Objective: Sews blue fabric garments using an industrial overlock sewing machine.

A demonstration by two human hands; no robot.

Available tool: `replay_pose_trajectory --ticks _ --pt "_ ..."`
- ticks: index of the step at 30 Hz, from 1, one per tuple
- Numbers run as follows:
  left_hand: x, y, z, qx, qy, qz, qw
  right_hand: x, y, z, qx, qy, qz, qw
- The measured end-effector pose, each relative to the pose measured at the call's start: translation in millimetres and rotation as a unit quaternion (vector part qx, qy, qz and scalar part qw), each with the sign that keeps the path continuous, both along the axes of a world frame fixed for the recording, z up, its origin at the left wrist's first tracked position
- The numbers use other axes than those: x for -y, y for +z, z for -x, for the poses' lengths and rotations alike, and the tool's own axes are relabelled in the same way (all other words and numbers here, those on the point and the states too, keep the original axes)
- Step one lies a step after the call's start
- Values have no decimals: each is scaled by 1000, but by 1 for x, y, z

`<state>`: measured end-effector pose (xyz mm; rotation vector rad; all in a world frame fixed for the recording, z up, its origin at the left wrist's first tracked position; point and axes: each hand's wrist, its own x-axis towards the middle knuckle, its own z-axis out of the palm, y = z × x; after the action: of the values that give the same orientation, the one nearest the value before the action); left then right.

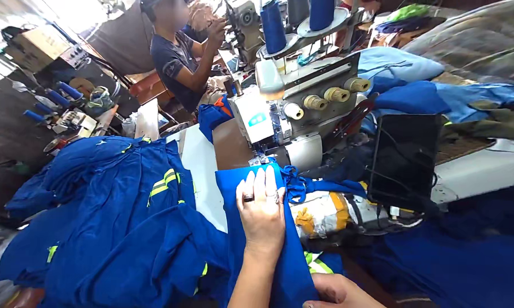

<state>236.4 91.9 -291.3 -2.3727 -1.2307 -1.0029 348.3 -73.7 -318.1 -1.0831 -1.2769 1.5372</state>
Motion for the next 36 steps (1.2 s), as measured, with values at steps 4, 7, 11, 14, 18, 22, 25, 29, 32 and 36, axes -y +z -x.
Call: replay_pose_trajectory --ticks 4,7,11,14,18,22,25,29,32,36 --pt "-8 5 -1 -6 15 4 1000 2 -1 -2 -14 6 -25 1000" --pt "-16 7 5 -9 13 6 1000 -2 -1 -2 -34 -14 -25 999" --pt "-18 14 7 28 -12 34 999 -4 -1 -2 -54 -32 -33 997" --pt "-23 26 10 0 -27 86 996 -7 -3 -3 -48 -58 -49 996" --pt "-48 50 16 -15 -51 207 977 -26 -6 -2 -47 -105 -59 992" --pt "-90 73 6 -37 -5 327 944 -54 1 -1 -51 -140 -57 987" --pt "-123 81 -5 -43 17 353 934 -75 13 -3 -60 -162 -39 984" --pt "-158 84 -19 -47 39 350 935 -98 21 -3 -29 -212 -32 976" --pt "-158 80 -1 61 -20 273 960 -100 15 0 21 -226 -52 973" --pt "-68 55 51 220 3 162 962 -79 1 5 84 -213 -85 970"
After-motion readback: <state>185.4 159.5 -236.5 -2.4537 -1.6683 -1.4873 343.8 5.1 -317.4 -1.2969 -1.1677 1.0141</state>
